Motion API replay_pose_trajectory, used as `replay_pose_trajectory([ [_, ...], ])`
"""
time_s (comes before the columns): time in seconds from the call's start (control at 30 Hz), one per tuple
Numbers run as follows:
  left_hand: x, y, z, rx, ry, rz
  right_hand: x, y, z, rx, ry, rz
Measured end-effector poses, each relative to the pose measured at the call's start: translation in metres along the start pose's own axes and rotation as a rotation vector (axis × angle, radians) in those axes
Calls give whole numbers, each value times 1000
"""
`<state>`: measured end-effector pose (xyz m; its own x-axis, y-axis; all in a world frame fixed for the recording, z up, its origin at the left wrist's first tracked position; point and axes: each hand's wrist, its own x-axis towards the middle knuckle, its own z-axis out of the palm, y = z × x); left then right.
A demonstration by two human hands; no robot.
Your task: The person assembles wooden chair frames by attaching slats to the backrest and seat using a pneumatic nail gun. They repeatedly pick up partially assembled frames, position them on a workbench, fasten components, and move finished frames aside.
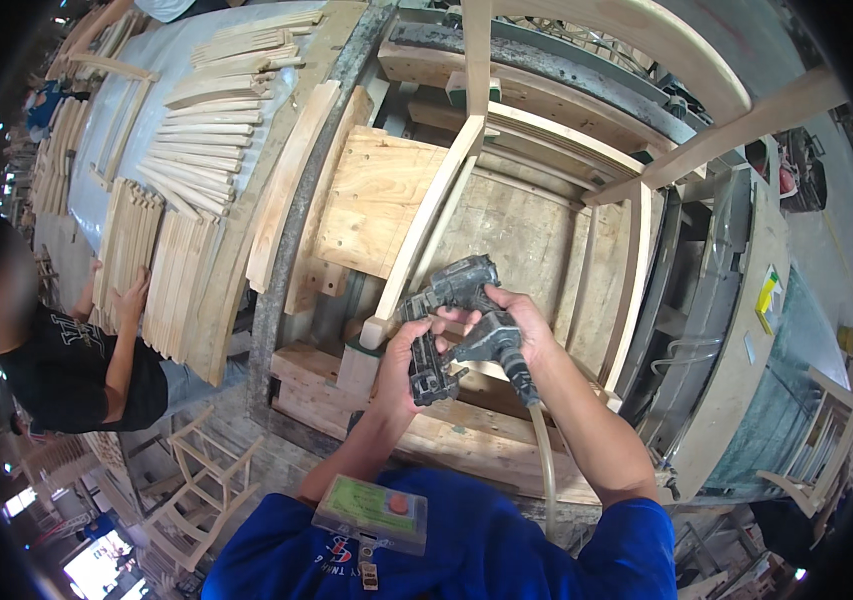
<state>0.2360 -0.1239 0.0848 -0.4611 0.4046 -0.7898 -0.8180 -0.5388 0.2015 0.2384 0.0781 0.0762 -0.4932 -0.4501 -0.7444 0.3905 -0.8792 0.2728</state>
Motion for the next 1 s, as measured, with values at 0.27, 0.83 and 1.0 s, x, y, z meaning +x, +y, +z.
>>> replay_pose_trajectory([
  [0.27, 2, -2, -2, 32, 131, 7, 20, -10, -5, -67, 9, 92],
  [0.83, -13, 2, 12, 49, 160, 22, 11, -4, 6, -90, 60, 62],
  [1.0, -14, 1, 14, 51, 136, -35, 10, -7, -9, -40, -48, 80],
])
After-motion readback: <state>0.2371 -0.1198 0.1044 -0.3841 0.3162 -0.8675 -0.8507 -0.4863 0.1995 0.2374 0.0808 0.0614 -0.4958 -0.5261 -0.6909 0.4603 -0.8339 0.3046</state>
